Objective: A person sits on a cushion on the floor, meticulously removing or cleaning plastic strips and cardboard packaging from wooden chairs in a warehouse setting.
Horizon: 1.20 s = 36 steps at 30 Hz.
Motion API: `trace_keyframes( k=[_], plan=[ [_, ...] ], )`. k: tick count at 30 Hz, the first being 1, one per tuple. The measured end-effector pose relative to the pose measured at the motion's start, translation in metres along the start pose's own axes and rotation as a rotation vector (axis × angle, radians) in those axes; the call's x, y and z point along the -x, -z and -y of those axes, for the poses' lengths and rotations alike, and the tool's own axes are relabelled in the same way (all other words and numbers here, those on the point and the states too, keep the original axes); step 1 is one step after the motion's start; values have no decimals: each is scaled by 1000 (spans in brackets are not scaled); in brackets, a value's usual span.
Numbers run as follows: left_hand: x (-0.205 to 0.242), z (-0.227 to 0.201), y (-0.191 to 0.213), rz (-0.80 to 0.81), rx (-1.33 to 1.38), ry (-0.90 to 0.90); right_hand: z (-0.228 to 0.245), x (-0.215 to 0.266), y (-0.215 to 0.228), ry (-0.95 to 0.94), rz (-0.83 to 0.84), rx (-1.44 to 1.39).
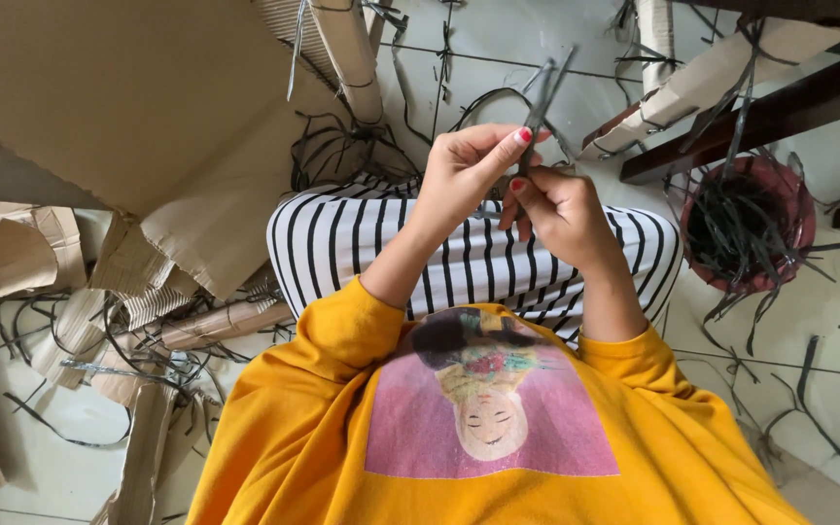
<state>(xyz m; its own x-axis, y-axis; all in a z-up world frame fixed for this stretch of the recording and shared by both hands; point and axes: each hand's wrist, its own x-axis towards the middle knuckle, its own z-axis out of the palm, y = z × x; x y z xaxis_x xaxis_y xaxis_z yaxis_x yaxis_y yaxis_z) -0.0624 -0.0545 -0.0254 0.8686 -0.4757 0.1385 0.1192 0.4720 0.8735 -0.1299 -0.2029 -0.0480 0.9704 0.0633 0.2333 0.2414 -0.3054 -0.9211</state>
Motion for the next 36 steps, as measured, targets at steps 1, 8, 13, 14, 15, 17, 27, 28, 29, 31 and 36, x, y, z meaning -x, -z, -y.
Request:
trace_keyframes(
  k=[1, 8, 13, 14, 15, 17, 27, 28, 29, 31, 36],
  plan=[
    [-2, 14, 5, -2, -1, -1, 3, 0, 4, 1, 1, -1],
    [0, 58, 17, -84, -161, -18, -12, -10, 32, 20, -276, 5],
    [4, 54, 13, -71, -195, 36, -1, -25, 32, -26, -343, -120],
    [5, 55, 14, -64, -206, 54, -8, -24, 34, -33, -363, -131],
    [7, 56, 15, -60, -216, 75, -16, -21, 35, -44, -382, -143],
    [7, 52, 16, -58, -219, 94, -26, -19, 35, -36, -386, -204],
    [7, 56, 15, 50, -249, 121, -37, -19, 40, -102, -352, -614],
    [6, 52, 12, 48, -249, 124, -41, -19, 39, -105, -352, -615],
    [6, 47, 9, 39, -257, 98, -45, -19, 38, -104, -372, -585],
    [3, 39, 6, 31, -264, 74, -51, -18, 37, -104, -393, -555],
    [-11, 35, 8, 39, -306, -165, -65, -9, 31, -150, -413, -497]
  ],
)
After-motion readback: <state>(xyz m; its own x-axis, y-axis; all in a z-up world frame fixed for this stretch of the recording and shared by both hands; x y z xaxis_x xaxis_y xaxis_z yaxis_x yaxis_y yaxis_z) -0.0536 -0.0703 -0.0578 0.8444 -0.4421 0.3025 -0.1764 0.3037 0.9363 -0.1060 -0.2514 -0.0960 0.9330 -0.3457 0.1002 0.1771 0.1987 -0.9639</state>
